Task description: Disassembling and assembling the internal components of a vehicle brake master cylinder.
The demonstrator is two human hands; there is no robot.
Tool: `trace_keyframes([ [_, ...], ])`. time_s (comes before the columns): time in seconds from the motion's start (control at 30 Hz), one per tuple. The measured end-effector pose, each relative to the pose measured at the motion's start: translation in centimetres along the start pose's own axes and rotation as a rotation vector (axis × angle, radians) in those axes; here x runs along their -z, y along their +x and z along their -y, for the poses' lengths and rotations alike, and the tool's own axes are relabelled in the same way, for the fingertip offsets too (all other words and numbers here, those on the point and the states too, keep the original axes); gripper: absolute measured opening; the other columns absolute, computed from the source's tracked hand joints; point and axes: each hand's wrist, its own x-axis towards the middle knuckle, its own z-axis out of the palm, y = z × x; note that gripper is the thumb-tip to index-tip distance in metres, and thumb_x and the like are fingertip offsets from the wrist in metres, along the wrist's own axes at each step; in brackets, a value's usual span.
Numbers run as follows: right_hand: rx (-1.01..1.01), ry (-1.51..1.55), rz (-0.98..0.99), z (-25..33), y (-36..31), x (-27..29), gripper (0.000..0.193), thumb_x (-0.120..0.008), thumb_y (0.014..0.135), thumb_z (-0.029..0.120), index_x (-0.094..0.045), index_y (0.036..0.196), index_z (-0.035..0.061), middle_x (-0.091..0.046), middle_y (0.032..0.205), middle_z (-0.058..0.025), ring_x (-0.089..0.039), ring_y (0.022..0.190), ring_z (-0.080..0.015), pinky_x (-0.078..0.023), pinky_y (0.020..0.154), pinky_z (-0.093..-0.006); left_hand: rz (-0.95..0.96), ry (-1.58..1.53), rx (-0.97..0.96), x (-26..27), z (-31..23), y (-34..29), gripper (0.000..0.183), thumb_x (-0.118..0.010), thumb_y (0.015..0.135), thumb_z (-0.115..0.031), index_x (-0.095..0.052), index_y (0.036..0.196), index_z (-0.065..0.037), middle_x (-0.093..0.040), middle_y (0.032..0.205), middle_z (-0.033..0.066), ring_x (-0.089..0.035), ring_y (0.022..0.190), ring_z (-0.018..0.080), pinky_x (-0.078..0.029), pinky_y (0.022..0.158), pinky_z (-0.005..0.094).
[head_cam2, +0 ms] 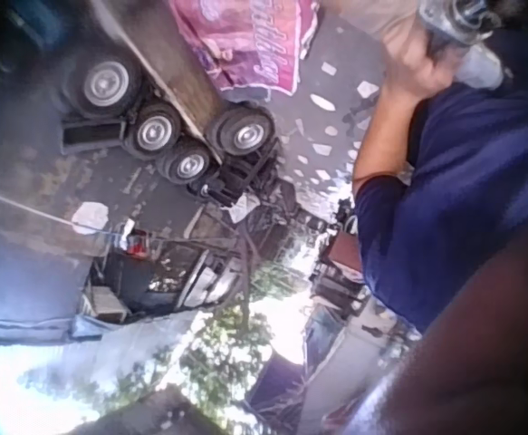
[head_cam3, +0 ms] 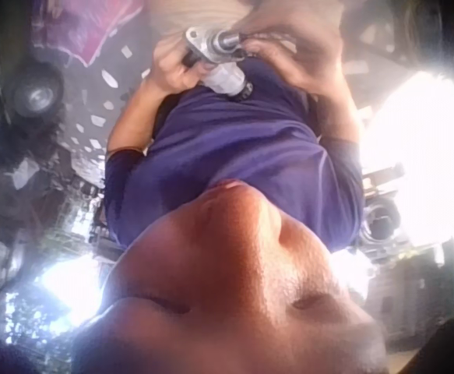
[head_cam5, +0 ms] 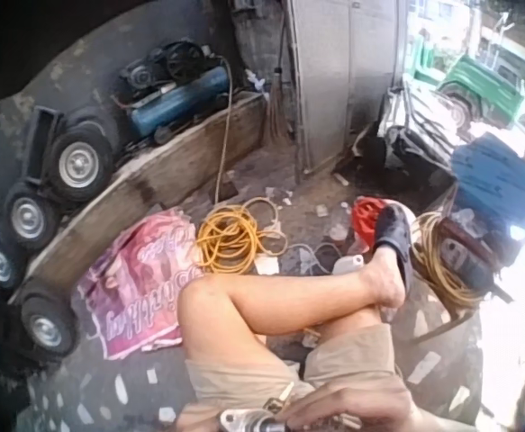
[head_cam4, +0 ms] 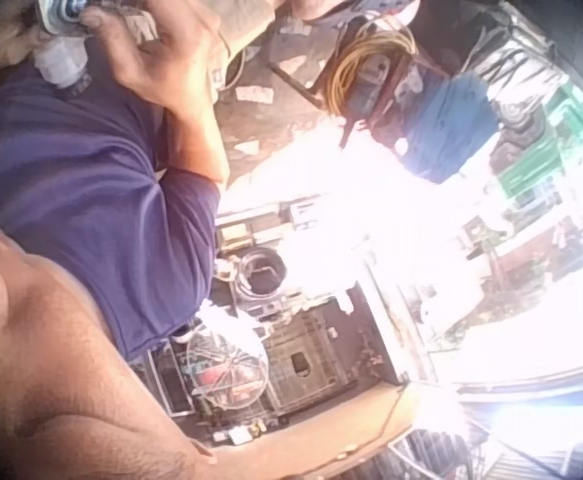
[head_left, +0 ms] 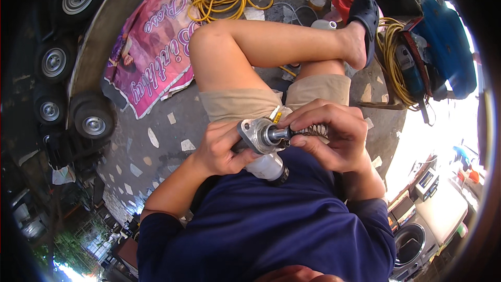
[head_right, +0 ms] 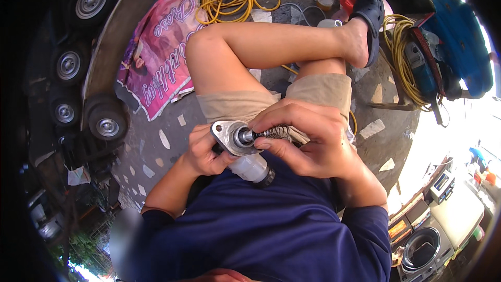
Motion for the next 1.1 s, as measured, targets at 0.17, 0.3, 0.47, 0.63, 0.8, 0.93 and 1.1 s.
trace_keyframes([
  [0.17, 0.004, 0.001, -0.003, 0.3, -0.1, -0.2, 0.019, -0.083, 0.082, 0.002, -0.07, 0.094, -0.002, -0.077, 0.093, -0.0189, -0.077, 0.088, -0.0276, -0.061, 0.08, -0.0351, 0.001, 0.018, -0.005, 0.0, -0.2, 0.0, 0.047, -0.078, 0.088, -0.031, -0.071, 0.112, 0.008, -0.075, 0.096, 0.02, -0.076, 0.082, 0.0348, -0.06, 0.072, 0.0386],
  [0.3, 0.003, -0.006, 0.009, 0.4, -0.2, 0.0, 0.018, -0.083, 0.082, 0.001, -0.07, 0.094, -0.002, -0.077, 0.093, -0.0179, -0.077, 0.088, -0.028, -0.061, 0.08, -0.0351, 0.0, 0.022, -0.007, -0.3, 0.0, -0.3, 0.048, -0.077, 0.09, -0.033, -0.071, 0.112, 0.009, -0.075, 0.096, 0.0201, -0.076, 0.082, 0.0344, -0.06, 0.071, 0.0383],
  [0.47, 0.03, -0.02, -0.019, 0.0, -0.4, -0.5, 0.018, -0.083, 0.081, 0.001, -0.07, 0.092, -0.0016, -0.077, 0.092, -0.0176, -0.077, 0.087, -0.0277, -0.06, 0.08, -0.0348, 0.01, 0.006, 0.01, -0.4, 0.0, 0.0, 0.049, -0.076, 0.091, -0.035, -0.071, 0.112, 0.009, -0.075, 0.096, 0.0201, -0.077, 0.082, 0.0346, -0.06, 0.071, 0.038],
  [0.63, 0.017, -0.004, -0.017, 0.0, -0.9, 0.0, 0.018, -0.076, 0.091, 0.004, -0.062, 0.1, -0.0032, -0.072, 0.096, -0.018, -0.076, 0.087, -0.0289, -0.062, 0.08, -0.0377, 0.015, 0.009, 0.004, -0.3, 0.0, 0.7, 0.047, -0.076, 0.091, -0.035, -0.072, 0.111, 0.007, -0.075, 0.093, 0.0183, -0.076, 0.08, 0.0342, -0.059, 0.073, 0.0387],
  [0.8, -0.086, 0.378, -0.418, 0.9, -1.2, 2.0, 0.034, -0.051, 0.108, 0.027, -0.046, 0.119, -0.0043, -0.05, 0.106, -0.0139, -0.075, 0.085, -0.0352, -0.066, 0.081, -0.0438, -0.006, 0.013, 0.14, -0.1, 0.3, -0.1, 0.044, -0.076, 0.091, -0.034, -0.072, 0.11, 0.005, -0.075, 0.094, 0.0177, -0.076, 0.082, 0.0333, -0.058, 0.074, 0.0385],
  [0.93, -0.533, 0.407, -0.214, 0.9, -1.0, 2.8, 0.049, -0.042, 0.112, 0.029, -0.041, 0.148, -0.0048, -0.053, 0.106, -0.0069, -0.071, 0.077, -0.0178, -0.058, 0.072, -0.0278, -0.024, 0.0, 0.139, 0.0, 0.5, 0.0, 0.043, -0.076, 0.091, -0.033, -0.072, 0.11, 0.005, -0.075, 0.096, 0.0178, -0.076, 0.083, 0.0329, -0.058, 0.075, 0.0382],
  [1.1, -0.376, 0.022, 0.142, 0.9, -0.8, 2.3, 0.048, -0.061, 0.1, 0.007, -0.051, 0.147, -0.0005, -0.057, 0.104, -0.0095, -0.065, 0.083, -0.0228, -0.052, 0.077, -0.0327, -0.007, -0.009, 0.07, 0.3, 0.6, -0.1, 0.045, -0.078, 0.091, -0.035, -0.072, 0.11, 0.005, -0.076, 0.096, 0.0173, -0.076, 0.085, 0.0326, -0.059, 0.076, 0.0381],
])
